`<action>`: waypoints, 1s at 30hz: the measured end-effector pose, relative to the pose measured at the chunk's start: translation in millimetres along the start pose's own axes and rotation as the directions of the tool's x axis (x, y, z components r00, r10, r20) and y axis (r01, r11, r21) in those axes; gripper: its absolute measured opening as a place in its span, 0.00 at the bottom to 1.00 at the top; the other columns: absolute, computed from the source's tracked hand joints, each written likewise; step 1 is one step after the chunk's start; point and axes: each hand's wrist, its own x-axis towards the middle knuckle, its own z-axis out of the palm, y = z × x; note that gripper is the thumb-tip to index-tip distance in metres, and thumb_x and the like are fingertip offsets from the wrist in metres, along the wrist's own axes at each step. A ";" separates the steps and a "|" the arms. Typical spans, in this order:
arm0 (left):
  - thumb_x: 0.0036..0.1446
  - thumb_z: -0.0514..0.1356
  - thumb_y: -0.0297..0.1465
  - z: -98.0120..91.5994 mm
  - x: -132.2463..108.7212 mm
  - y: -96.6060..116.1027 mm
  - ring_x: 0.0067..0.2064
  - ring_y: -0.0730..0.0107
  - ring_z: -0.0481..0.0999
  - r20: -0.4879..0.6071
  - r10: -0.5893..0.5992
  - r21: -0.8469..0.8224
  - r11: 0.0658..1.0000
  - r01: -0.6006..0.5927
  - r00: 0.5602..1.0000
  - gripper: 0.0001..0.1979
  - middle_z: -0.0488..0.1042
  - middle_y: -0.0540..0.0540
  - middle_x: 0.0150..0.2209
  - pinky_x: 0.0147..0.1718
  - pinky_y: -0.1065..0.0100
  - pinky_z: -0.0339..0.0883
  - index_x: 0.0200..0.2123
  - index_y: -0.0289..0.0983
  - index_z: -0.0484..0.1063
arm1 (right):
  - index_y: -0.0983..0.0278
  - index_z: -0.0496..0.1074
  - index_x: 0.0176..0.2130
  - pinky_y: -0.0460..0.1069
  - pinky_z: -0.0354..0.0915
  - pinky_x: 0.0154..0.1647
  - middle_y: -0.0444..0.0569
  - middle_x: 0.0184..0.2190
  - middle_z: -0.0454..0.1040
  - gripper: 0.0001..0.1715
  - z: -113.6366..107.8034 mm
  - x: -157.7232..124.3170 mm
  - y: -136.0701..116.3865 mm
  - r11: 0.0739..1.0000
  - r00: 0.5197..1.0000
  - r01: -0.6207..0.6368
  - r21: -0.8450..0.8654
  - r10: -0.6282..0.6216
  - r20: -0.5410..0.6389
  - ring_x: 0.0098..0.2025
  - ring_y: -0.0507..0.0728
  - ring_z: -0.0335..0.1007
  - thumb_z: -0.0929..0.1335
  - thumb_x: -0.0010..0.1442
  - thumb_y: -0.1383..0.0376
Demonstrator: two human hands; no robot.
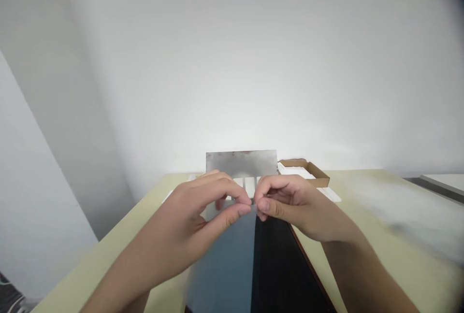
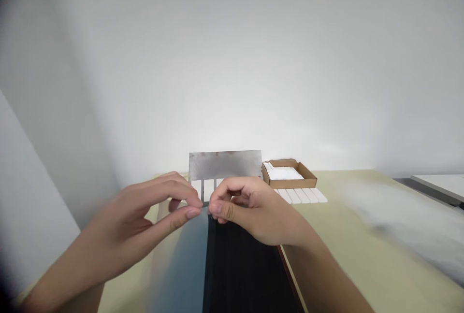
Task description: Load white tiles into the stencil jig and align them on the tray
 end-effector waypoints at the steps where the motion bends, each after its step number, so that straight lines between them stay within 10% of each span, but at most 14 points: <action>1: 0.73 0.60 0.35 -0.2 -0.4 0.3 0.38 0.74 0.71 0.000 0.001 0.005 1.000 -0.001 1.000 0.05 0.78 0.56 0.39 0.32 0.73 0.66 0.44 0.50 0.77 | 0.64 0.77 0.42 0.46 0.67 0.42 0.44 0.34 0.75 0.11 0.2 0.0 -0.2 1.000 1.000 0.000 -0.003 0.000 -0.002 0.39 0.51 0.71 0.73 0.71 0.58; 13: 0.73 0.60 0.30 -0.2 -2.5 3.5 0.41 0.74 0.73 -0.057 0.106 0.044 0.994 -0.103 0.993 0.07 0.79 0.55 0.41 0.39 0.74 0.68 0.46 0.49 0.77 | 0.62 0.77 0.41 0.48 0.63 0.42 0.45 0.37 0.74 0.11 6.5 0.8 1.5 0.986 0.993 0.085 -0.143 -0.095 -0.066 0.40 0.51 0.67 0.71 0.73 0.58; 30: 0.71 0.58 0.19 0.8 -2.5 0.0 0.40 0.70 0.73 -0.114 0.343 0.142 0.934 -0.327 0.932 0.19 0.78 0.48 0.43 0.39 0.67 0.67 0.55 0.47 0.78 | 0.64 0.75 0.40 0.48 0.59 0.38 0.43 0.33 0.70 0.11 14.8 5.7 0.4 0.993 0.996 0.087 0.073 -0.088 0.004 0.35 0.50 0.62 0.73 0.71 0.58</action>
